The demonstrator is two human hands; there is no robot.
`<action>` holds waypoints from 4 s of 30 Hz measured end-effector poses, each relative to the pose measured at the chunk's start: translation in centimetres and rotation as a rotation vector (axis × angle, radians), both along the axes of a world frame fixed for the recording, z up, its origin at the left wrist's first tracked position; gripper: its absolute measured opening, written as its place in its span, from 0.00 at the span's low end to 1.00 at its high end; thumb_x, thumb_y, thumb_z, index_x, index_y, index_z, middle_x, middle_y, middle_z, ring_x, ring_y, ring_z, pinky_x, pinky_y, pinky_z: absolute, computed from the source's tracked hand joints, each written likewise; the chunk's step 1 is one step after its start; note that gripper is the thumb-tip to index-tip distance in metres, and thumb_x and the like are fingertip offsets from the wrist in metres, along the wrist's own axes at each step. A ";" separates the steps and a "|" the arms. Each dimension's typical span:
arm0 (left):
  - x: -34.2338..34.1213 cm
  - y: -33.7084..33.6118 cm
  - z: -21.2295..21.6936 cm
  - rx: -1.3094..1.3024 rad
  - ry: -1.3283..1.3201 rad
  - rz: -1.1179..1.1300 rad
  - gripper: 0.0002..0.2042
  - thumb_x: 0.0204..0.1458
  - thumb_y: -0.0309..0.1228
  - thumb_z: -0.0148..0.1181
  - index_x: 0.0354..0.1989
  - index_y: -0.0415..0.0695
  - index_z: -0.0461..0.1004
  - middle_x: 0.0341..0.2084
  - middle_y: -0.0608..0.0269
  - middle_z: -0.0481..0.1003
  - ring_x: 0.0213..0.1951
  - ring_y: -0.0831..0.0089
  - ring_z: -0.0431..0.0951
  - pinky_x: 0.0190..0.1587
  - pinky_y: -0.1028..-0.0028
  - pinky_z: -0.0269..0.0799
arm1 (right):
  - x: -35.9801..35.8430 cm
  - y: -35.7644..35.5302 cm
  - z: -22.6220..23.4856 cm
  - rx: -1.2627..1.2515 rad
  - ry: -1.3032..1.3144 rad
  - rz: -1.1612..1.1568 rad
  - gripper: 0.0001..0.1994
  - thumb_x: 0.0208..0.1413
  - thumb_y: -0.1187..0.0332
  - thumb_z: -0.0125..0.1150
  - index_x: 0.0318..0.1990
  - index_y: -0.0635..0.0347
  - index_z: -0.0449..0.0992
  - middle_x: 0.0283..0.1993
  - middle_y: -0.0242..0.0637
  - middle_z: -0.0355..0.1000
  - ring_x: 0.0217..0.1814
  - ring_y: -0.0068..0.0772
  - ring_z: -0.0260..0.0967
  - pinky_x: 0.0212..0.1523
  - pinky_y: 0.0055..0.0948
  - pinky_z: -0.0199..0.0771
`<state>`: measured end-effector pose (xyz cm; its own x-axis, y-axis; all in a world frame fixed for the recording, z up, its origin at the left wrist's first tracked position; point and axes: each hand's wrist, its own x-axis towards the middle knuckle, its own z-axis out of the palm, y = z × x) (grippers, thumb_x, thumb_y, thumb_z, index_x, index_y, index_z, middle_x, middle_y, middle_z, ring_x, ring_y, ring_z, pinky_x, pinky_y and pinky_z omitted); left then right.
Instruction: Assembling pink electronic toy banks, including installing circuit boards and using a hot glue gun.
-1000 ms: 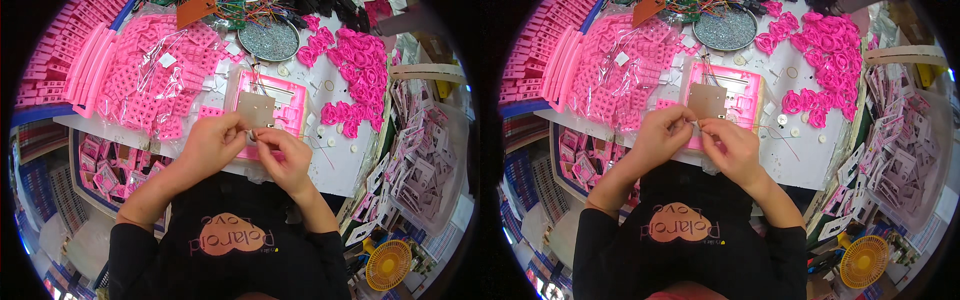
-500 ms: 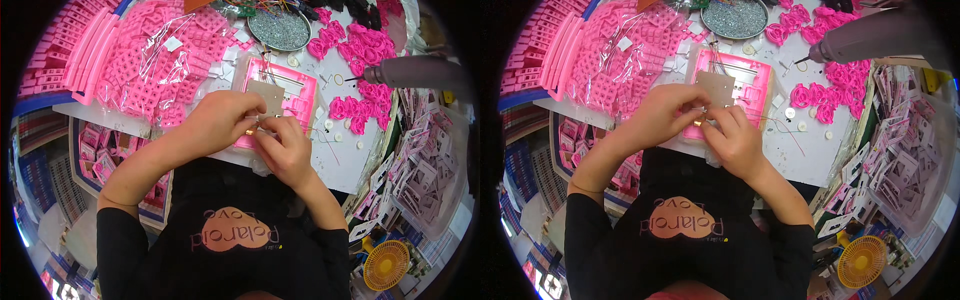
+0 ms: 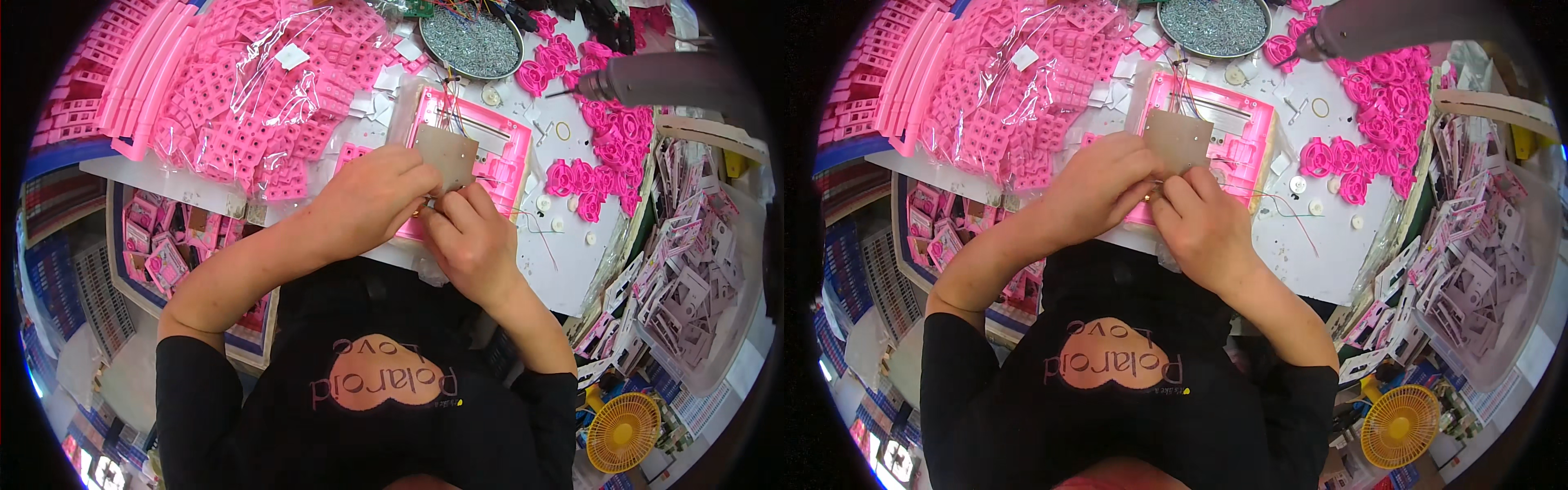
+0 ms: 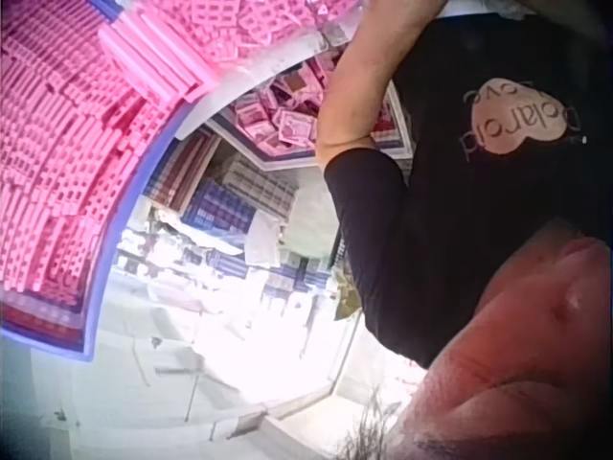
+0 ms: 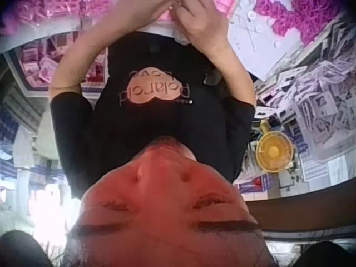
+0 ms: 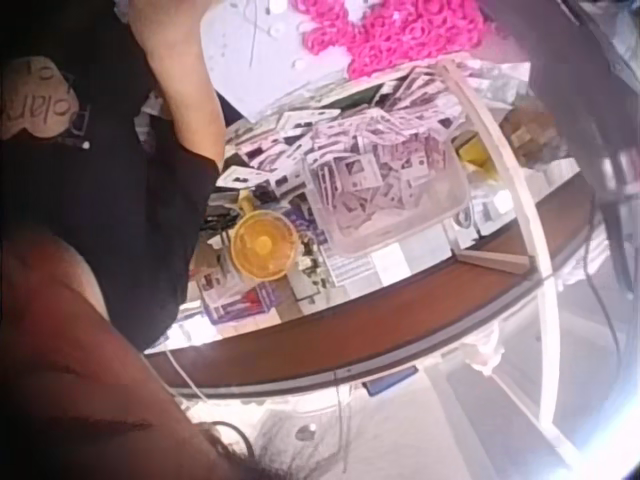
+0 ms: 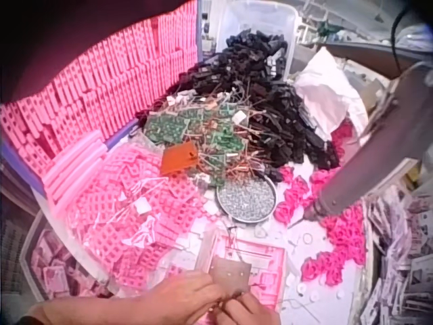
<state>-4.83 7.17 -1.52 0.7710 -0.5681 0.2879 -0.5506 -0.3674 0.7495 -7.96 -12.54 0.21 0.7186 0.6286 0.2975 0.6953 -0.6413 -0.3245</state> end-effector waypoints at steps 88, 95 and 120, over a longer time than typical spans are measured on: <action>-5.6 -2.7 1.6 0.201 -0.149 -0.056 0.18 0.44 0.27 0.68 0.46 0.42 0.75 0.38 0.60 0.73 0.39 0.60 0.74 0.40 0.64 0.69 | -3.0 -6.1 2.4 -0.017 0.090 0.064 0.07 0.40 0.73 0.61 0.30 0.62 0.75 0.32 0.36 0.69 0.38 0.36 0.69 0.30 0.29 0.76; -5.1 -3.2 -0.3 0.172 -0.184 -0.033 0.14 0.44 0.25 0.66 0.41 0.42 0.76 0.35 0.61 0.73 0.37 0.62 0.74 0.38 0.65 0.69 | -2.5 -5.1 4.3 -0.192 0.139 0.104 0.07 0.38 0.74 0.61 0.27 0.62 0.72 0.31 0.38 0.65 0.38 0.36 0.68 0.27 0.28 0.76; -4.9 -3.0 -0.8 0.128 -0.191 -0.001 0.09 0.43 0.27 0.64 0.36 0.46 0.78 0.29 0.65 0.70 0.33 0.64 0.73 0.34 0.66 0.66 | -1.7 -6.8 2.5 0.254 0.671 -0.211 0.07 0.46 0.77 0.68 0.35 0.62 0.79 0.34 0.40 0.75 0.35 0.41 0.72 0.33 0.35 0.74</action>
<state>-9.77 4.17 -2.35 0.7087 -0.6101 0.3542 -0.6786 -0.4525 0.5785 -9.61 -19.30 2.73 0.8944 0.4280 -0.1296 0.1667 -0.5880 -0.7915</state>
